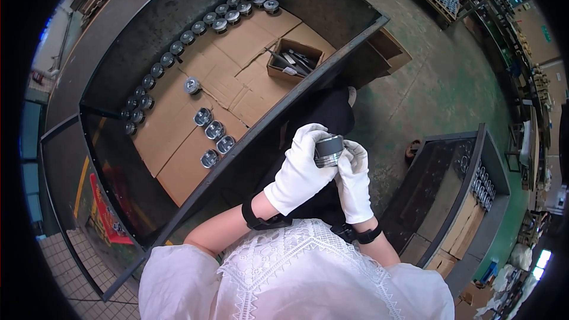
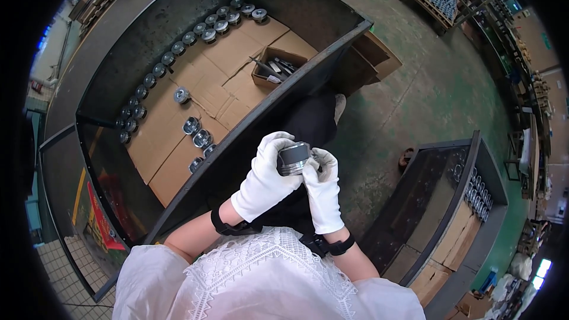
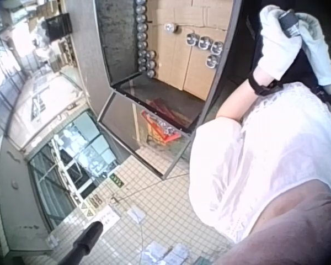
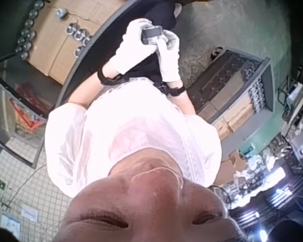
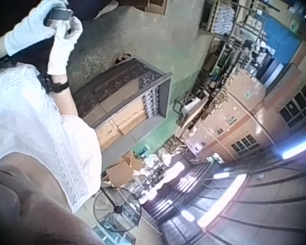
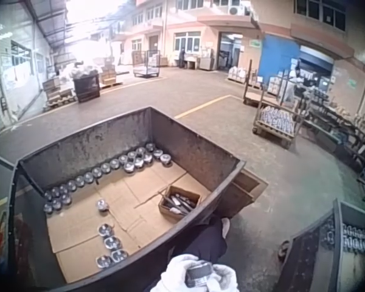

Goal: Inspecting and sorting metal pistons from a large bin in an industrial workspace.

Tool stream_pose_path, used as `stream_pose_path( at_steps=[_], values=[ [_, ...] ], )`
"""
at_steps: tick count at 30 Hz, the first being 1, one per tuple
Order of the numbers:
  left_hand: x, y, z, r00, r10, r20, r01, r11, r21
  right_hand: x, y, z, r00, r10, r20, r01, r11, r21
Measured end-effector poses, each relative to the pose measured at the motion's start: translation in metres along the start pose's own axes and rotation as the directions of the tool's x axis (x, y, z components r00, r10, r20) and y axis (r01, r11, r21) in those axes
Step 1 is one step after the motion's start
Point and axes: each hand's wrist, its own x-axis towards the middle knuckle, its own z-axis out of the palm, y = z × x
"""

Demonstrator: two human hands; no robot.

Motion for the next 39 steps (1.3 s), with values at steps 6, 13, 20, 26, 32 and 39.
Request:
stream_pose_path(
  at_steps=[6, 13, 20, 26, 32, 39],
  values=[
    [-0.001, -0.003, 0.001, 0.999, -0.052, -0.006, 0.052, 0.998, -0.043, 0.005, 0.010, -0.001, 0.997, 0.047, -0.067, -0.047, 0.999, 0.011],
    [-0.002, 0.000, -0.003, 0.979, -0.191, 0.065, 0.200, 0.963, -0.179, 0.008, -0.016, 0.008, 0.823, 0.407, 0.397, -0.557, 0.714, 0.423],
    [0.004, -0.003, -0.008, 1.000, 0.027, 0.001, -0.027, 0.999, -0.033, 0.012, -0.023, 0.000, 0.851, 0.248, 0.462, -0.486, 0.702, 0.520],
    [0.005, 0.008, -0.007, 1.000, 0.017, 0.020, -0.016, 0.998, -0.056, 0.007, -0.026, 0.006, 0.767, 0.392, 0.509, -0.636, 0.572, 0.518],
    [0.007, -0.002, -0.008, 0.999, 0.033, 0.007, -0.033, 0.999, -0.006, 0.007, -0.023, 0.006, 0.864, 0.239, 0.444, -0.451, 0.761, 0.467],
    [0.005, -0.016, -0.002, 1.000, 0.028, 0.001, -0.028, 0.995, 0.096, 0.009, -0.005, 0.008, 0.975, -0.203, 0.087, 0.209, 0.976, -0.065]
  ],
)
